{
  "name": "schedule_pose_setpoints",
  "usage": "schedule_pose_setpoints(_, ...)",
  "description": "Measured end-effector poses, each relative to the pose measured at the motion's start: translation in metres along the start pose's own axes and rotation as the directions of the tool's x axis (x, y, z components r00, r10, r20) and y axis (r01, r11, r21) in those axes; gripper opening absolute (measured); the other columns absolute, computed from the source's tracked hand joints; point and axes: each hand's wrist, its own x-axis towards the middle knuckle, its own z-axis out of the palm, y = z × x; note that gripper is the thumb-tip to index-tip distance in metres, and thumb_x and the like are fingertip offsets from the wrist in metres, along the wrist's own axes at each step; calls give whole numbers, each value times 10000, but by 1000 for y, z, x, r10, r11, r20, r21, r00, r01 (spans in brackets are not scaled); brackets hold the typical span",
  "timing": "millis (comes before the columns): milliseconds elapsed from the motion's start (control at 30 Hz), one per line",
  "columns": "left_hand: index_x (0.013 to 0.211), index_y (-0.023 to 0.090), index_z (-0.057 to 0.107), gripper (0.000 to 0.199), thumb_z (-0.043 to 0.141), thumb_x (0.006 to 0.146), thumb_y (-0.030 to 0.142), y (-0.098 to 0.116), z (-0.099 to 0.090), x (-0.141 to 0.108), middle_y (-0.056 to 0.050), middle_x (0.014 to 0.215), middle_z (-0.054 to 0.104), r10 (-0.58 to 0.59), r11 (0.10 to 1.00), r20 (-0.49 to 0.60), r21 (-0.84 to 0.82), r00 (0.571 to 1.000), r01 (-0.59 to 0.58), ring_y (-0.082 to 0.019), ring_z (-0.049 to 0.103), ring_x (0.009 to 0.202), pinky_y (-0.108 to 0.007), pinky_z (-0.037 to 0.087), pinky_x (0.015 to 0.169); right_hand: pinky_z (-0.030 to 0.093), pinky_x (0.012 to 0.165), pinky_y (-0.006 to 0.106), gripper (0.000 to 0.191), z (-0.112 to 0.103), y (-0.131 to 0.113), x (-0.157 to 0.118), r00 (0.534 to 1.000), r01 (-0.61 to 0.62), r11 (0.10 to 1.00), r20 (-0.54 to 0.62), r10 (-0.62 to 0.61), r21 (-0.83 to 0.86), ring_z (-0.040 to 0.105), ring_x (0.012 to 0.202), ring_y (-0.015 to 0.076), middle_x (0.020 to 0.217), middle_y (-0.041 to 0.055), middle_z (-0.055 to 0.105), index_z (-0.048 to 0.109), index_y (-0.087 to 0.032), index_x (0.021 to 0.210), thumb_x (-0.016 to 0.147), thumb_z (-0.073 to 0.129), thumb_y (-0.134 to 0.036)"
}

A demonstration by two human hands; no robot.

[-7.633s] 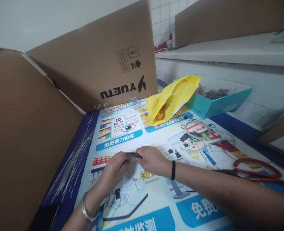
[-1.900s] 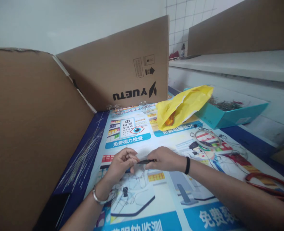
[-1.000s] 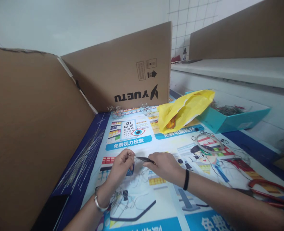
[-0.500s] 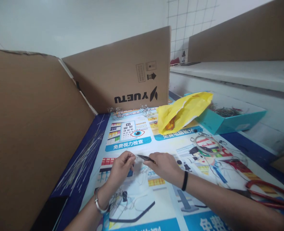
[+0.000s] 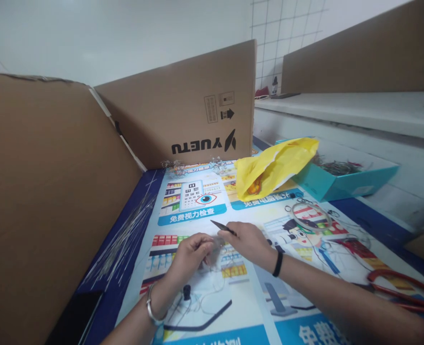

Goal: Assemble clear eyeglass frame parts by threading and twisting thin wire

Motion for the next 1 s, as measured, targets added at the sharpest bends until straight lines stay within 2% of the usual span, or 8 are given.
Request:
schedule_pose_setpoints(167,756,160,574,126,579,775,285,4,-10,3,33,555,557,78,995,16,-71,997,-77,-96,527,488,-202,413,505,240,493,207,424,-6,11,7,979,115,968,139,-148,223,407,549,95,556,-36,443,506,-172,615,836,404,-519)
schedule_pose_setpoints(333,793,165,563,128,579,781,291,4,-18,5,29,610,565,98,984,91,-157,991,-82,-98,535,485,-221,428,495,249,483,198,405,-13,15,10,905,164,910,308,-292,380,342,541,83,567,-48,366,505,-160,631,804,445,-521)
schedule_pose_setpoints(600,811,165,588,139,619,765,292,1,-19,2,23,586,596,77,959,170,-283,982,-27,-102,544,476,-228,440,478,246,489,193,397,-15,12,6,828,158,832,388,-405,532,294,550,72,606,-49,323,469,-156,621,785,477,-518)
schedule_pose_setpoints(767,796,157,591,179,656,741,314,-1,-19,1,14,567,607,58,935,207,-355,977,20,-101,549,454,-216,426,453,228,474,195,378,-14,6,3,831,100,818,404,-381,566,285,537,72,575,-56,298,473,-156,626,774,495,-503)
schedule_pose_setpoints(1000,760,154,569,230,689,709,344,-1,-18,1,11,552,605,28,905,206,-421,978,63,-93,536,416,-195,402,410,243,481,195,332,-10,2,1,865,78,802,359,-350,592,307,541,73,572,-52,325,469,-154,608,767,518,-442)
